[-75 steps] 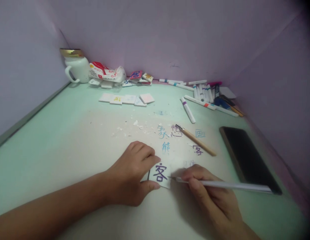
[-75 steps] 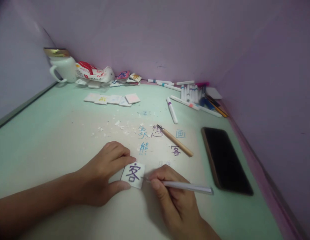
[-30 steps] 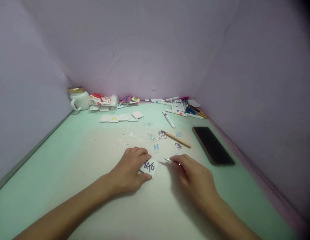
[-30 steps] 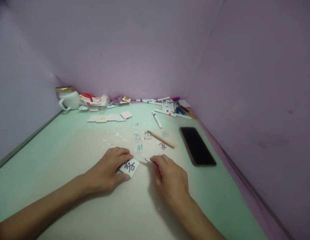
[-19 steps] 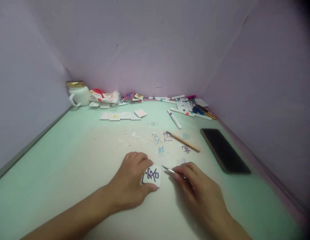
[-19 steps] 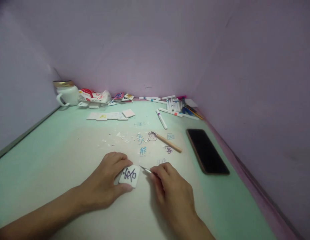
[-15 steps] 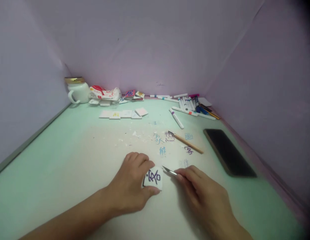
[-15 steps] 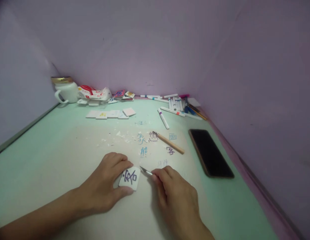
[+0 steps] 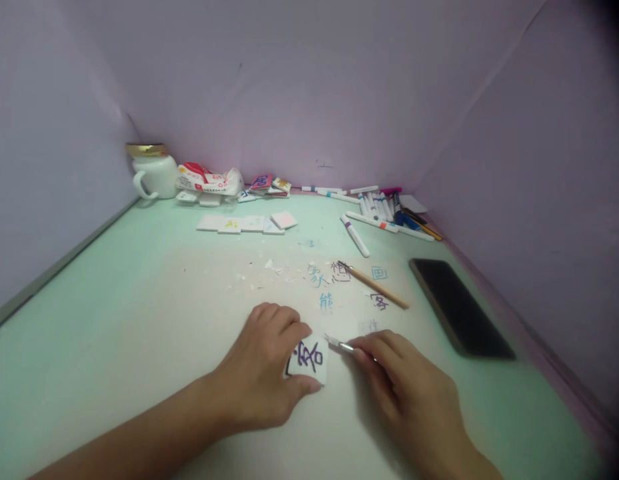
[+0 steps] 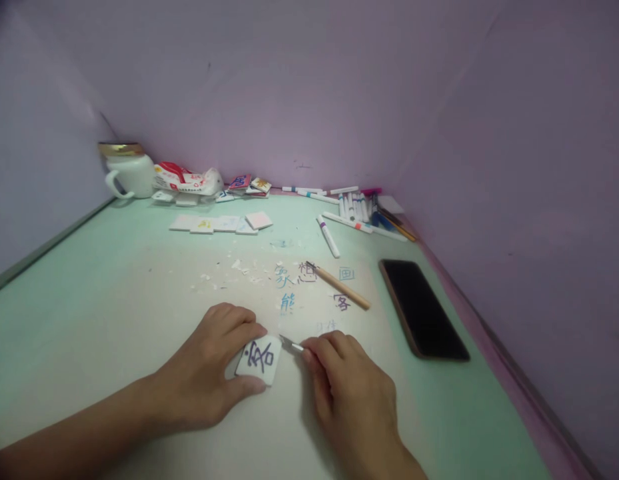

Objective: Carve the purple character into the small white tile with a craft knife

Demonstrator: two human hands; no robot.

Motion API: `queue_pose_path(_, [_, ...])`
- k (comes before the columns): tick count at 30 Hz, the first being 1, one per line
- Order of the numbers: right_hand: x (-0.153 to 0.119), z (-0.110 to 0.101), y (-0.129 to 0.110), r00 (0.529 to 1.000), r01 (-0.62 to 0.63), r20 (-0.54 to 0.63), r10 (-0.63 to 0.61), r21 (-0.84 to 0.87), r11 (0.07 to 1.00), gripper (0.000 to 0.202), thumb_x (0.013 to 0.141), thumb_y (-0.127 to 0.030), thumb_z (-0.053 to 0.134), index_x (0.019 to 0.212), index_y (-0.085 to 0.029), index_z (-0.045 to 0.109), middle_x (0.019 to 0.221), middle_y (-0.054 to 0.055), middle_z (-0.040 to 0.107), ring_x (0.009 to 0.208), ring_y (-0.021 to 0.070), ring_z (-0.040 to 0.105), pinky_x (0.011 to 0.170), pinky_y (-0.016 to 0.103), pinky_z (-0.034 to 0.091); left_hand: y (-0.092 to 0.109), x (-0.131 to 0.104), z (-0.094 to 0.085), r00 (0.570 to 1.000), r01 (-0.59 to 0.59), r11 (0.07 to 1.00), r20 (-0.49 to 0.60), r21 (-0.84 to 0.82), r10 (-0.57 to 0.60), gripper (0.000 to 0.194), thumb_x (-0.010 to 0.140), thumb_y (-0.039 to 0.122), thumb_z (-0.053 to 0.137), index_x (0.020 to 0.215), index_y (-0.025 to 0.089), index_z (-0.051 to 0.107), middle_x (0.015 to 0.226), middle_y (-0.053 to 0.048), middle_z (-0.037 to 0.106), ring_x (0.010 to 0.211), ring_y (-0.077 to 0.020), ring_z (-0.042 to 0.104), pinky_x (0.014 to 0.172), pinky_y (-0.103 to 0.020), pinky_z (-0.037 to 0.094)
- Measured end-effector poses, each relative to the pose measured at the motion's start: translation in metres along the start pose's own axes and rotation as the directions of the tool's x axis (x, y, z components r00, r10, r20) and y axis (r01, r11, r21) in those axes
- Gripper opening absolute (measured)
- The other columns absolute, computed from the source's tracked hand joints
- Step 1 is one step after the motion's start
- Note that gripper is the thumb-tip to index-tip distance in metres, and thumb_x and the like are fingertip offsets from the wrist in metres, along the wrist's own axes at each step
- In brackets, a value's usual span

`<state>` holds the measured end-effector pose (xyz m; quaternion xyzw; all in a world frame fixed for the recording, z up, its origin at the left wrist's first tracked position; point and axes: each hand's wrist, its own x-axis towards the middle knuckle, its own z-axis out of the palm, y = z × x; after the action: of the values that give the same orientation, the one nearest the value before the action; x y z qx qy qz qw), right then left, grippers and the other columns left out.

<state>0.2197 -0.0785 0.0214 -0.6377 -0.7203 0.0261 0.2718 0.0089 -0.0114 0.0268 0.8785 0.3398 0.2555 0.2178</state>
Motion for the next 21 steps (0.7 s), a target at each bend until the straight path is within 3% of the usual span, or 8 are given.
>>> queue_pose_path(9, [-0.0029, 0.0042, 0.0037, 0.998, 0.068, -0.003, -0.068, 0.058, 0.996, 0.02, 0.092, -0.021, 0.047, 0.097, -0.026, 0.066, 0.084, 0.003, 0.067, 0.073, 0.0165, 0.063, 0.055, 0.025, 0.041, 0.0017, 0.001, -0.0023, 1.0, 0.017, 1.0, 0.024, -0.002, -0.017, 0.035, 0.072, 0.03, 0.071, 0.101, 0.017, 0.058, 0.098, -0.01, 0.056, 0.092, -0.027, 0.049, 0.084, -0.047, 0.042])
queue_pose_path(21, [-0.0024, 0.0015, 0.0012, 0.996, 0.085, 0.002, -0.086, 0.103, 0.991, 0.02, 0.09, -0.022, 0.05, 0.088, -0.024, 0.069, 0.067, 0.0, 0.055, 0.056, 0.0127, 0.055, 0.049, 0.024, 0.035, 0.0049, 0.0026, -0.0049, 1.0, 0.018, 1.0, 0.023, 0.025, -0.018, 0.031, 0.071, 0.028, 0.073, 0.098, 0.017, 0.06, 0.098, -0.01, 0.059, 0.091, -0.027, 0.054, 0.083, -0.047, 0.045])
